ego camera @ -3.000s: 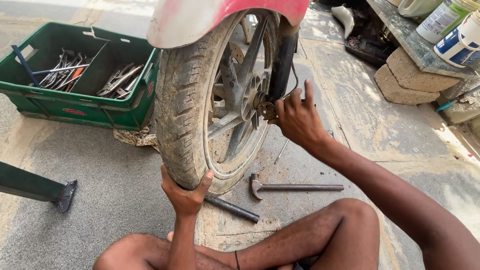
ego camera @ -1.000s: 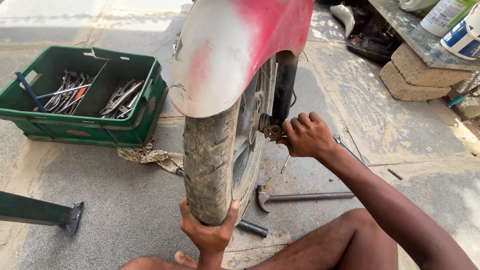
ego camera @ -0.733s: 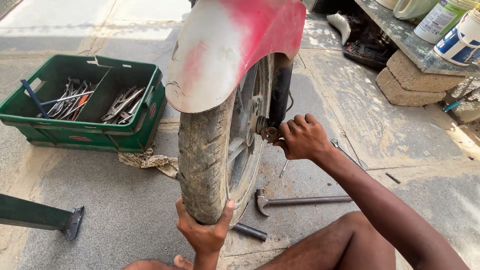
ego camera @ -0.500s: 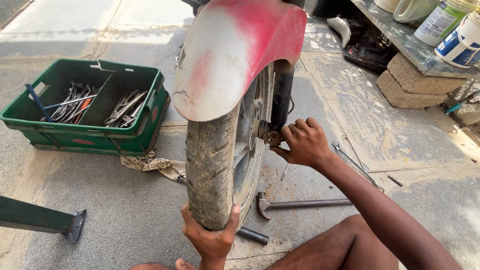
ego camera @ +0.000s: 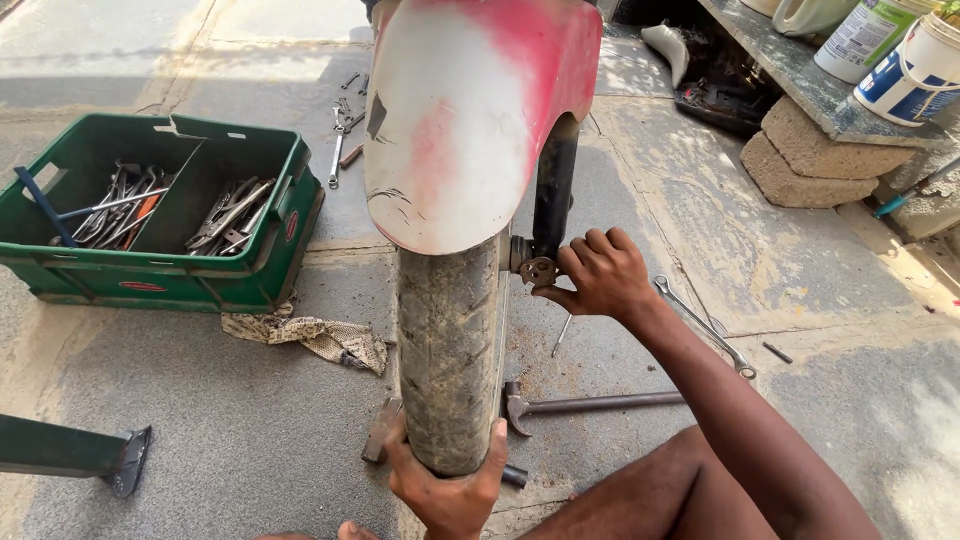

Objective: The person sits on the ground and uses a hammer and a metal tool to work on the front wheel hub of a motorcycle. They repeatedly strike the tool against the wheel assembly and rotate the tire to access different areas.

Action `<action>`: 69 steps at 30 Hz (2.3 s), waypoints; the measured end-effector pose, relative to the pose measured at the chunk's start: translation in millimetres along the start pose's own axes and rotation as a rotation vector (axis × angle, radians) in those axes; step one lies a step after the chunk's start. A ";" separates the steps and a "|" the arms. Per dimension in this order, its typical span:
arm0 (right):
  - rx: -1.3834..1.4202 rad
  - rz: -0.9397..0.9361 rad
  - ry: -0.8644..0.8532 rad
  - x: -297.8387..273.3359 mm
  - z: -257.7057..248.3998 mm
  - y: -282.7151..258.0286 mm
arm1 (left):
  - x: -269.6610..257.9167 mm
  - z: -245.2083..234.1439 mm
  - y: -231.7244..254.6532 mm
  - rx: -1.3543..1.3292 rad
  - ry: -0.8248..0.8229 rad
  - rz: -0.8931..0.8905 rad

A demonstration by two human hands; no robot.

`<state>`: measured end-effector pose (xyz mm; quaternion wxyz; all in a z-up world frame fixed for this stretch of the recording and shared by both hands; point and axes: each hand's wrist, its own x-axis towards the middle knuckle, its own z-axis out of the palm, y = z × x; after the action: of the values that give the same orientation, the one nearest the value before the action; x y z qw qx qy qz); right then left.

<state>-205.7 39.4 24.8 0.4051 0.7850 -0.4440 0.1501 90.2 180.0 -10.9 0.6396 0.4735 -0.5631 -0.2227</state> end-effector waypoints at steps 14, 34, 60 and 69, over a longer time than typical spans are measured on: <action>-0.002 -0.023 0.097 -10.0 22.2 11.1 | -15.9 16.3 14.7 0.028 -0.027 0.019; -0.002 0.000 0.119 -22.4 40.2 15.7 | -23.7 27.6 21.2 -0.026 -0.044 0.075; -0.030 0.002 0.094 -24.1 44.8 16.1 | -20.3 25.7 10.6 -0.029 -0.069 0.157; -0.020 -0.006 0.104 -19.3 34.4 13.5 | -12.5 19.0 5.6 -0.020 -0.110 0.240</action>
<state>-231.8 20.4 -1.5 0.4361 0.7733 -0.4214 0.1850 67.8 186.1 -14.0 0.6344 0.3834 -0.6478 -0.1758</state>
